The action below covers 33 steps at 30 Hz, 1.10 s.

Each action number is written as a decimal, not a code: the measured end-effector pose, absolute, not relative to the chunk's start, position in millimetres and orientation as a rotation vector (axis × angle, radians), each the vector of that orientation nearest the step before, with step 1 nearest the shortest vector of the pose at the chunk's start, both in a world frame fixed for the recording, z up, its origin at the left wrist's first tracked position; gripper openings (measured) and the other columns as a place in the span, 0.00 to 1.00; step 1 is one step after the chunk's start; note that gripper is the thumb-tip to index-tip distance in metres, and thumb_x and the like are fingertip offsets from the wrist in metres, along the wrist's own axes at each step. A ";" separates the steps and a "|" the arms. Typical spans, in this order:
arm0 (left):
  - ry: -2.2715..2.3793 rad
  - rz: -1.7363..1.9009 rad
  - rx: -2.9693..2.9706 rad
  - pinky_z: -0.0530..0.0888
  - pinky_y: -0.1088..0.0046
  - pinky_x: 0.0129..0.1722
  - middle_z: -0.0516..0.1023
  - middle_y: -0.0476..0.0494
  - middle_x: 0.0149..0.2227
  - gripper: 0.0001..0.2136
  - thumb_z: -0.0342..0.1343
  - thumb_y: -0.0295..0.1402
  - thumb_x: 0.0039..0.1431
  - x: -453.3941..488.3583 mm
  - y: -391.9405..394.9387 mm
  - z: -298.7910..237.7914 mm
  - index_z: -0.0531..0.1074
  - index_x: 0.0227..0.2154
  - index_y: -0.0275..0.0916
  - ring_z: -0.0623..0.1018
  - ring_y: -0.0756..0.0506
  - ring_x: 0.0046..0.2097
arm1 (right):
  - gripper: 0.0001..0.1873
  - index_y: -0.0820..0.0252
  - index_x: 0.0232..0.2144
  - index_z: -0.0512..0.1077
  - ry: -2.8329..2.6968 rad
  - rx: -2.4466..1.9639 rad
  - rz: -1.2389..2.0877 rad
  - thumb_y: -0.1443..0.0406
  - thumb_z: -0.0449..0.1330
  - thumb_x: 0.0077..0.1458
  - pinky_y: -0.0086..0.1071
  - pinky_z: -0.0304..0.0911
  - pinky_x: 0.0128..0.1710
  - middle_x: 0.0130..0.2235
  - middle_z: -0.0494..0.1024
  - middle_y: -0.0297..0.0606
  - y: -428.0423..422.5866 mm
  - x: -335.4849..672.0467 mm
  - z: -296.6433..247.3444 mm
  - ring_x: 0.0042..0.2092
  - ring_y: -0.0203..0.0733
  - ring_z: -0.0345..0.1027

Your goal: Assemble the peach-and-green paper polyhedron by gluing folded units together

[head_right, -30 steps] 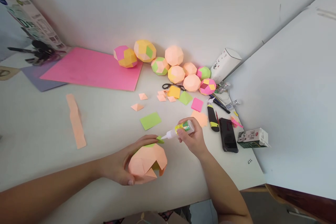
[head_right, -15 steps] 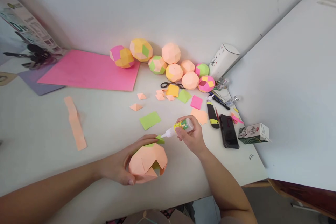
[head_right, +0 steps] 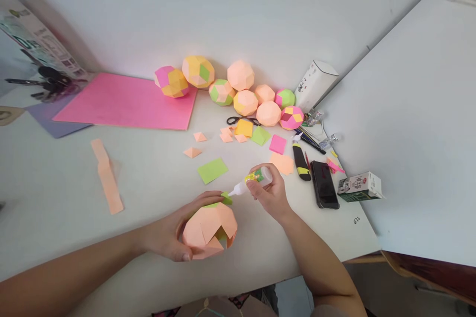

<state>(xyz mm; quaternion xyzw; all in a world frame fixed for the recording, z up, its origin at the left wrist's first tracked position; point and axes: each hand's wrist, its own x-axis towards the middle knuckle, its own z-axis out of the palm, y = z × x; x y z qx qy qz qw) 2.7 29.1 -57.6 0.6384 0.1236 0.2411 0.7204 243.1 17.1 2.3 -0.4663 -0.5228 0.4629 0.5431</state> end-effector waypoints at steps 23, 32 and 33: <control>0.254 0.554 1.426 0.58 0.45 0.59 0.53 0.35 0.62 0.43 0.65 0.52 0.42 3.4 29.7 -54.5 0.55 0.61 0.47 0.58 0.30 0.62 | 0.12 0.57 0.35 0.68 -1.241 -1.121 1.087 0.59 0.65 0.52 0.27 0.62 0.19 0.33 0.70 0.33 16.1 239.8 2.9 0.23 0.30 0.65; 0.266 0.544 1.423 0.58 0.44 0.59 0.52 0.35 0.62 0.44 0.64 0.54 0.41 3.5 29.2 -53.9 0.55 0.61 0.47 0.57 0.29 0.62 | 0.10 0.57 0.35 0.69 -1.231 -1.113 1.084 0.60 0.65 0.52 0.27 0.63 0.19 0.33 0.71 0.33 16.2 241.0 3.2 0.23 0.30 0.65; 0.272 0.538 1.420 0.58 0.44 0.59 0.51 0.35 0.62 0.44 0.64 0.54 0.41 3.4 29.3 -54.0 0.55 0.61 0.47 0.57 0.29 0.62 | 0.10 0.57 0.35 0.69 -1.234 -1.106 1.087 0.60 0.65 0.52 0.27 0.63 0.19 0.33 0.71 0.33 16.2 241.3 3.1 0.23 0.30 0.65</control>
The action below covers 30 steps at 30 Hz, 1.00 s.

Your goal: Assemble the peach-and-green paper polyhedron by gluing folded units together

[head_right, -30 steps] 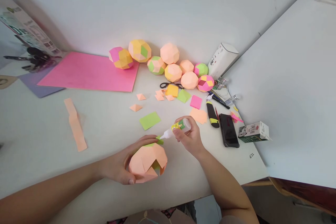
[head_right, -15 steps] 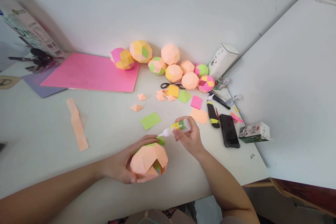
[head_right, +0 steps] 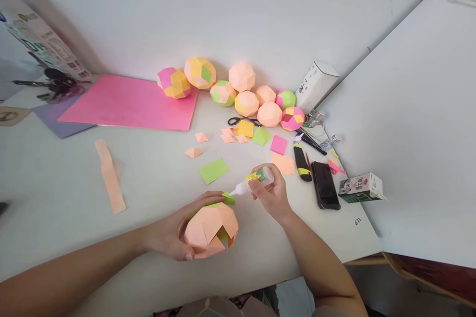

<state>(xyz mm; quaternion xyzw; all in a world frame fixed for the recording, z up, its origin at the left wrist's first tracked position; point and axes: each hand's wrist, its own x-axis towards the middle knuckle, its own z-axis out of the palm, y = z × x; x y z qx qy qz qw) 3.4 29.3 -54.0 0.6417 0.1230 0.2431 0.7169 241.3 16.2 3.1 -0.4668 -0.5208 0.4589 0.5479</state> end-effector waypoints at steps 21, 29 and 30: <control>0.300 0.521 1.387 0.60 0.44 0.58 0.48 0.35 0.63 0.45 0.66 0.51 0.40 1.3 28.0 -58.6 0.54 0.61 0.47 0.58 0.28 0.61 | 0.11 0.57 0.34 0.68 -1.252 -1.138 1.096 0.59 0.64 0.52 0.28 0.63 0.19 0.33 0.71 0.33 17.7 241.6 3.1 0.22 0.30 0.65; 0.303 0.529 1.393 0.57 0.44 0.60 0.47 0.35 0.64 0.46 0.67 0.51 0.39 0.6 28.1 -60.7 0.54 0.62 0.47 0.56 0.28 0.63 | 0.12 0.57 0.34 0.68 -1.254 -1.150 1.084 0.58 0.65 0.52 0.29 0.66 0.20 0.34 0.71 0.33 16.5 240.8 3.4 0.25 0.32 0.66; 0.306 0.532 1.399 0.57 0.44 0.60 0.47 0.35 0.64 0.46 0.67 0.51 0.40 0.5 28.1 -60.7 0.54 0.62 0.46 0.55 0.28 0.63 | 0.12 0.58 0.34 0.68 -1.255 -1.163 1.089 0.58 0.65 0.51 0.29 0.65 0.20 0.33 0.71 0.33 16.6 241.2 3.6 0.24 0.32 0.65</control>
